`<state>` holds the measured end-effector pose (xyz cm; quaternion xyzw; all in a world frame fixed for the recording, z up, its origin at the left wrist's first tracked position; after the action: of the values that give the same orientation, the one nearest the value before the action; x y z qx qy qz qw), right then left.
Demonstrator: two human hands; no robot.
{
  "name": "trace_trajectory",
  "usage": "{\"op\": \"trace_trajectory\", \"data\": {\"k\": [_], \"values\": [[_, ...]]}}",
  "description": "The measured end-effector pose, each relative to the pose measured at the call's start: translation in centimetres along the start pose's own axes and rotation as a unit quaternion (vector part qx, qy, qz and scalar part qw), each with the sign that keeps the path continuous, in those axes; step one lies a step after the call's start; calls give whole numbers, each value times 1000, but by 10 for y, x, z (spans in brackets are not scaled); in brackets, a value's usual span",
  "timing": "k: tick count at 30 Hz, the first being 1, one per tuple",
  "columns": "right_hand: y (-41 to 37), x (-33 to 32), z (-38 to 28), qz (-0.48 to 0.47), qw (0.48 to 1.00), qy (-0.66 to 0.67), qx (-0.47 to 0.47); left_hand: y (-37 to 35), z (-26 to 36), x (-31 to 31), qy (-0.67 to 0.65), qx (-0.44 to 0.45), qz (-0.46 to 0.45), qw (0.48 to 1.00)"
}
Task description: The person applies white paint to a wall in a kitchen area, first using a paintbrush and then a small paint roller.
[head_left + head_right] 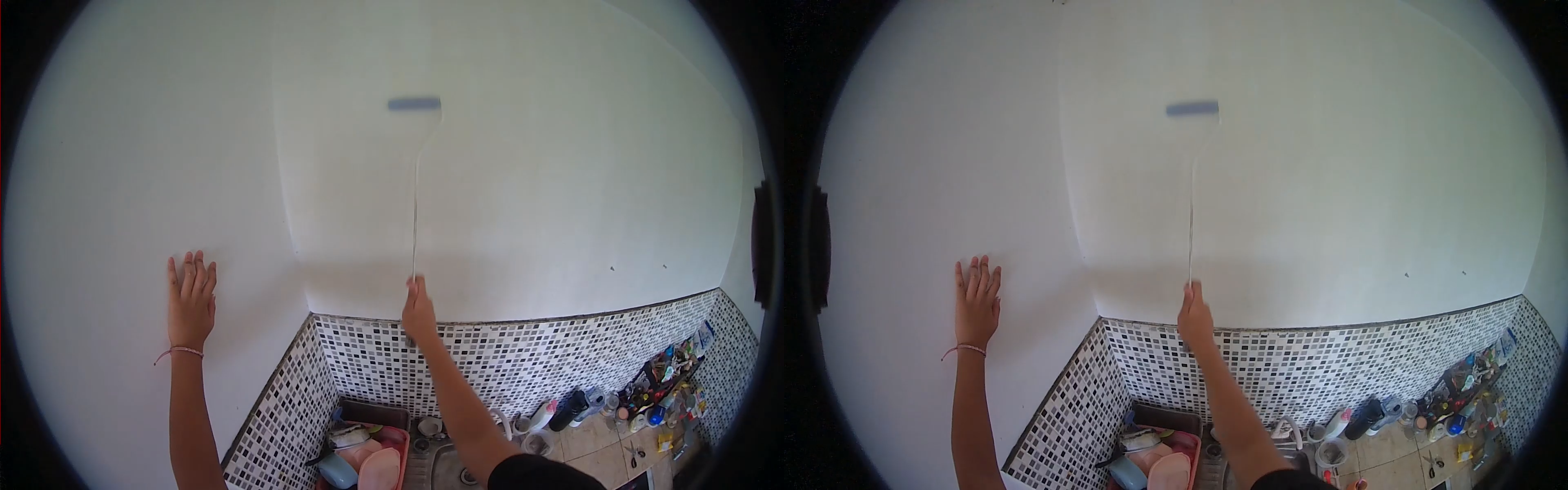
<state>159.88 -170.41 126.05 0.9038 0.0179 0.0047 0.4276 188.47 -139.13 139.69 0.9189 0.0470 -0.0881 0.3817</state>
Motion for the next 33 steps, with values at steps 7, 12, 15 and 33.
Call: {"op": "trace_trajectory", "data": {"k": [7, 12, 15, 33], "values": [[-153, -7, 50, -40, 995, 11, 95, -1, 0, -3, 20, 0, 6, 1000], [-235, -12, 80, -87, 968, 36, 235, -1, 1, -3, 11, 1, -1, 1000], [-258, -26, 59, -76, 975, 3, 210, -1, 1, 0, -5, 1, 0, 1000], [-356, -108, 59, -15, 906, 241, 346, -36, 27, 1, -175, -25, 3, 984]]}}
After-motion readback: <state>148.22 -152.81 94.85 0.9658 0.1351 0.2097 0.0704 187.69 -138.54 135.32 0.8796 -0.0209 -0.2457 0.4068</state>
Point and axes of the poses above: each hand's wrist, its own y-axis towards the middle knuckle, its own x-axis out of the palm, z = x × y, the point moved 9 cm from there along y, towards the middle knuckle, and after that the axes turned 9 degrees about y, right-handed, at the moved point
